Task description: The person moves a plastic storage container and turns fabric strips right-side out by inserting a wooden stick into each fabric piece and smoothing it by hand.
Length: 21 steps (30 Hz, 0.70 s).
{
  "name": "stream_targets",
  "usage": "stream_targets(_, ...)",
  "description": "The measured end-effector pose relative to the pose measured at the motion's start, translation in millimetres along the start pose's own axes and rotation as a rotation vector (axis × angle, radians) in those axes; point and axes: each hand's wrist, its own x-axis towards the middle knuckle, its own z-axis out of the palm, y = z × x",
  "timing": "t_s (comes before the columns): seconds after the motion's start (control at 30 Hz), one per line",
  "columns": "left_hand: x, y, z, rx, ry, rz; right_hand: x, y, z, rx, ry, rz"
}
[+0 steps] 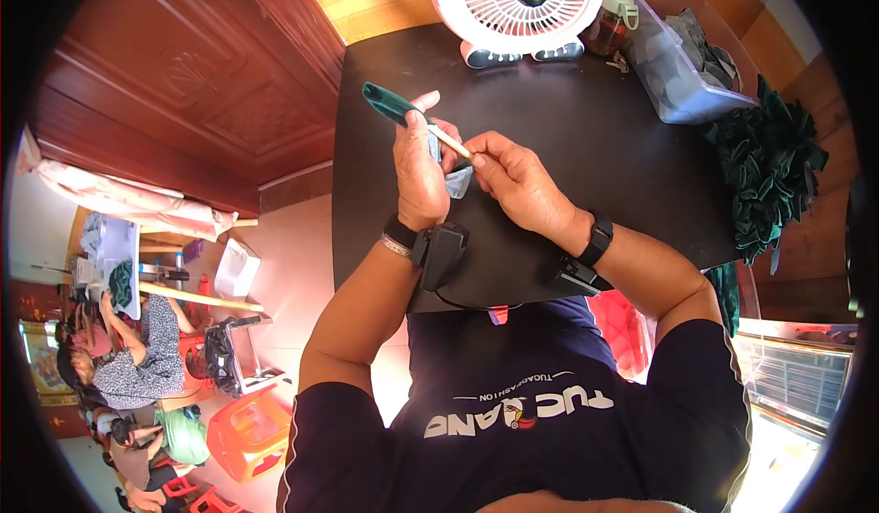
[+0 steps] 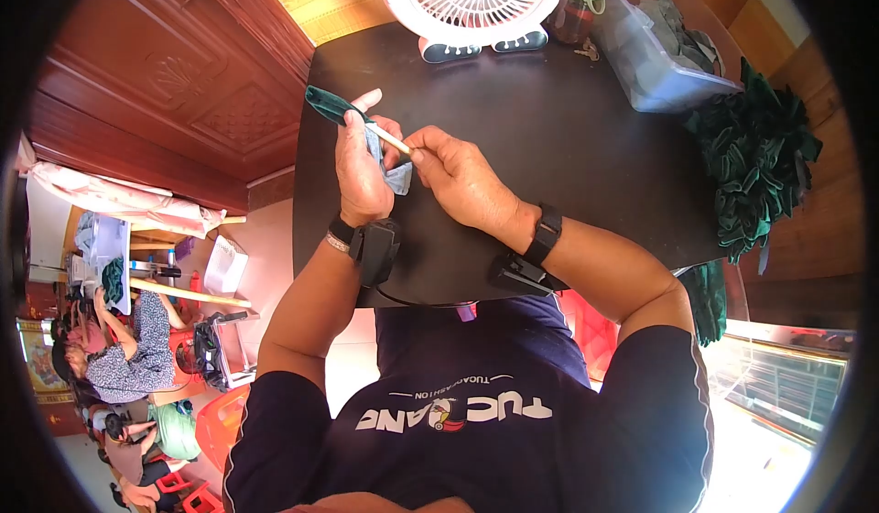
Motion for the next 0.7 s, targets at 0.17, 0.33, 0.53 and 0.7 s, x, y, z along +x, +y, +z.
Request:
stream_targets(0.17, 15.3, 15.2, -19.1, -0.218, 0.108, 0.021, 5.1, -0.7, -7.5, -0.204, 0.011, -0.075)
stream_targets(0.33, 21.5, 18.4, -42.8, -0.361, 0.197, 0.013, 0.3, 1.2, -2.8, -0.308, -0.054, -0.114)
stream_targets(0.53, 12.9, 16.5, -25.2, -0.199, 0.396, 0.079, -7.0, 1.0, 7.3, -0.091, -0.127, 0.023)
stream_targets(0.7, -3.1, 11.7, 6.1, 0.024, 0.302, 0.097, -6.1, 2.1, 6.2, 0.002, -0.089, 0.029)
